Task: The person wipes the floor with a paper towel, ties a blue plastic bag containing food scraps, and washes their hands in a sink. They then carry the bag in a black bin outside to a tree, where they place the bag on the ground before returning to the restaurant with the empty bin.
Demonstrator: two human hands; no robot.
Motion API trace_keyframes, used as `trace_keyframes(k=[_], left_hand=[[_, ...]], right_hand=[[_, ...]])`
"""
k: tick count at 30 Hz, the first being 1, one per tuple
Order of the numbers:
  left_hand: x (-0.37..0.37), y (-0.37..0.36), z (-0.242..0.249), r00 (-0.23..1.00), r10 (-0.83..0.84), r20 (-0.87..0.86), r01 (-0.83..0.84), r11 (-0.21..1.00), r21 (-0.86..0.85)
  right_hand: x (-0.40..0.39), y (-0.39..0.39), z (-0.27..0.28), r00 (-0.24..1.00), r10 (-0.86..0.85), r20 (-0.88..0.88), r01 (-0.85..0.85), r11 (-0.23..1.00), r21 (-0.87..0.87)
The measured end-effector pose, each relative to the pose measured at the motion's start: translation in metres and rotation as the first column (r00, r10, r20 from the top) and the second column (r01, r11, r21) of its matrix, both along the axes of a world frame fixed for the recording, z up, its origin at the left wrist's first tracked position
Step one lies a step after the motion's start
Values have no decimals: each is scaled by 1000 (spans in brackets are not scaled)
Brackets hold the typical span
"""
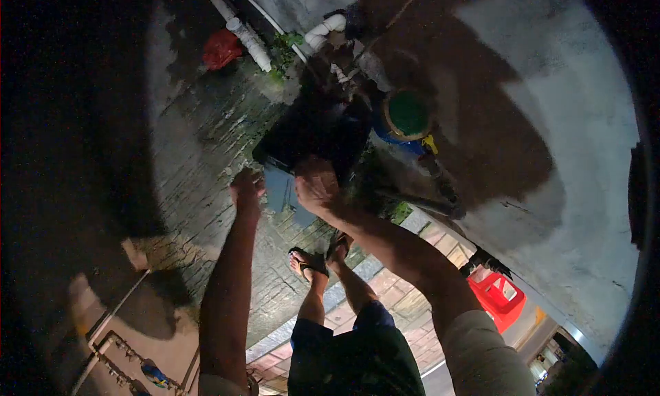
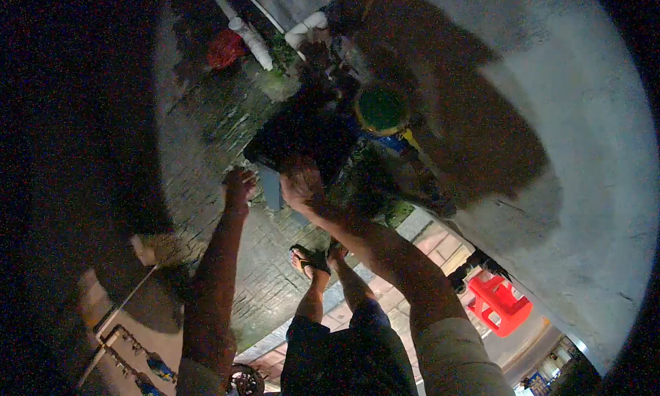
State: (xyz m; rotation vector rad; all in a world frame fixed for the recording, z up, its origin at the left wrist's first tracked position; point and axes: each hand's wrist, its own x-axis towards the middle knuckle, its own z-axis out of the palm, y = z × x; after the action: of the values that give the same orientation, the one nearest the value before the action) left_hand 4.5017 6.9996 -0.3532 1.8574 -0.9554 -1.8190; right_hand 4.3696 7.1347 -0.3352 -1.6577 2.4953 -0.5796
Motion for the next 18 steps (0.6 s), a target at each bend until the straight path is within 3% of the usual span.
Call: trace_keyframes(k=[1,3,5,7,8,9,10,12,14,15,17,18], left_hand=[[5,-20,-9,998,-54,14,52,996,76],[6,-38,-13,987,-159,15,153,971,186],[-4,-41,-6,967,-254,-12,249,937,245],[-10,-33,5,901,-433,17,417,878,235],[-11,-25,10,855,-517,35,496,837,231],[-10,-13,6,891,-450,-57,450,860,240],[-8,-5,3,882,-470,-33,462,851,248],[-8,11,2,861,-508,10,488,831,267],[-13,38,4,903,-421,-88,429,868,248],[-16,51,-4,911,-400,-102,413,878,240],[-24,80,-11,931,-325,-168,358,904,236],[-30,98,-8,939,-265,-219,316,918,241]], right_hand=[[-5,5,1,993,28,116,-31,999,25],[-19,13,-15,923,313,-222,-262,937,232],[-35,29,-17,859,439,-262,-362,884,296],[-43,43,25,915,401,-45,-391,908,147],[-47,52,23,919,391,-55,-386,919,77],[-50,63,13,923,379,-61,-379,925,7],[-51,73,1,927,368,-66,-372,926,-63],[-49,97,-32,969,211,132,-234,953,191],[-54,112,-35,988,63,138,-115,903,413],[-58,118,-32,998,21,61,-48,872,487],[-62,132,-31,990,-81,-120,127,882,454],[-59,152,-54,965,-153,-212,219,915,339]])
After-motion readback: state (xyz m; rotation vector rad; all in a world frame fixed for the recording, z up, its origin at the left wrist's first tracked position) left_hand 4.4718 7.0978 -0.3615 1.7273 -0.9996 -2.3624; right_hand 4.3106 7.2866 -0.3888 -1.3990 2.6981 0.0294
